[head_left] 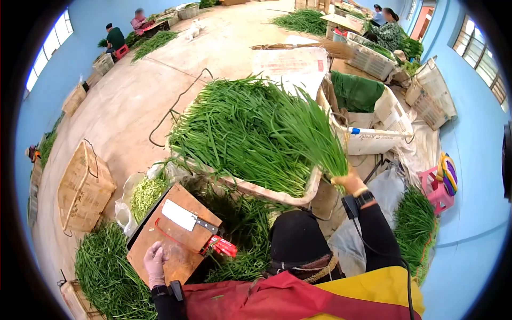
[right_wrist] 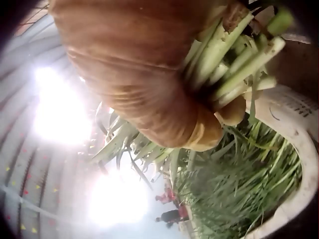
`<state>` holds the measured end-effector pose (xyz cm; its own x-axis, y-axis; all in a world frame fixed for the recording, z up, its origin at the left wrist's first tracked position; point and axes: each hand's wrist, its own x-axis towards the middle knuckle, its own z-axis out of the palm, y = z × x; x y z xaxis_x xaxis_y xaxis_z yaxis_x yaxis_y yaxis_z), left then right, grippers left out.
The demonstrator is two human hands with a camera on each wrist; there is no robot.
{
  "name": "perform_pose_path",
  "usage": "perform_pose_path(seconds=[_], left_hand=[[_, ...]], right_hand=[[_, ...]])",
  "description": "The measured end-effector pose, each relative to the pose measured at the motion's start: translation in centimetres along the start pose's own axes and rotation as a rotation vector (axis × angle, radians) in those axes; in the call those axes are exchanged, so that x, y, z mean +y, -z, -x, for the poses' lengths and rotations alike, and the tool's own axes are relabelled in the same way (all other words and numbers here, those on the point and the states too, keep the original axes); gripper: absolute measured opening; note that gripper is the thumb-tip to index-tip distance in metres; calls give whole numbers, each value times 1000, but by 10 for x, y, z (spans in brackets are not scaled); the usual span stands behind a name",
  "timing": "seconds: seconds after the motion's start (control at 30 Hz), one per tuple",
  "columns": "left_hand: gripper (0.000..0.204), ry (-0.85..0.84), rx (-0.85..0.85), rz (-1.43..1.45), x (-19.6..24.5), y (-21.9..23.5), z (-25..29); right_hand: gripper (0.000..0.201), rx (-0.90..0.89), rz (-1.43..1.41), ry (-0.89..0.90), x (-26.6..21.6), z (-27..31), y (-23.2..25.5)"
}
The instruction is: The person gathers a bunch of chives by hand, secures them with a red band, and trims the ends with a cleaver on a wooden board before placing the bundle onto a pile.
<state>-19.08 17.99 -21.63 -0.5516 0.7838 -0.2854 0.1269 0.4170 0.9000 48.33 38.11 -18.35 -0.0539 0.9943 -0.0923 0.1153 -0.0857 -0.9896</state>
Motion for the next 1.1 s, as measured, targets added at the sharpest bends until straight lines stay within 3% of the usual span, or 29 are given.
perform_pose_path(seconds=[0.17,0.23,0.4,0.53,0.63,0.7,0.73,0.8,0.87,0.93,1.0,1.07,1.1], left_hand=[[29,-142,-165,88,65,-50,15],[29,-224,-262,111,110,-68,31],[28,-430,-295,236,211,-98,69],[35,-528,-278,309,259,-93,85],[49,-475,-253,219,265,-80,67],[57,-255,-324,168,261,-76,63],[57,-236,-310,166,257,-76,64],[65,-212,-373,228,249,-78,69],[55,-238,-330,237,250,-80,88],[37,-268,-433,411,241,-78,91],[33,-237,-450,443,234,-77,94],[34,-291,-507,409,235,-76,109],[39,-283,-458,232,235,-70,120]], right_hand=[[73,-151,-124,7,-26,60,-9],[77,-182,-212,-16,-45,79,-22],[95,-346,-11,80,-76,106,-42],[97,-464,-105,58,-89,124,-64],[97,-547,-70,57,-103,135,-77],[96,-621,20,68,-101,136,-81],[96,-640,16,54,-98,138,-85],[78,-643,173,144,-101,142,-91],[68,-633,236,107,-114,147,-98],[68,-639,405,351,-105,146,-103],[67,-674,417,295,-107,149,-101],[71,-700,197,144,-115,155,-104],[71,-698,198,148,-115,155,-102]])
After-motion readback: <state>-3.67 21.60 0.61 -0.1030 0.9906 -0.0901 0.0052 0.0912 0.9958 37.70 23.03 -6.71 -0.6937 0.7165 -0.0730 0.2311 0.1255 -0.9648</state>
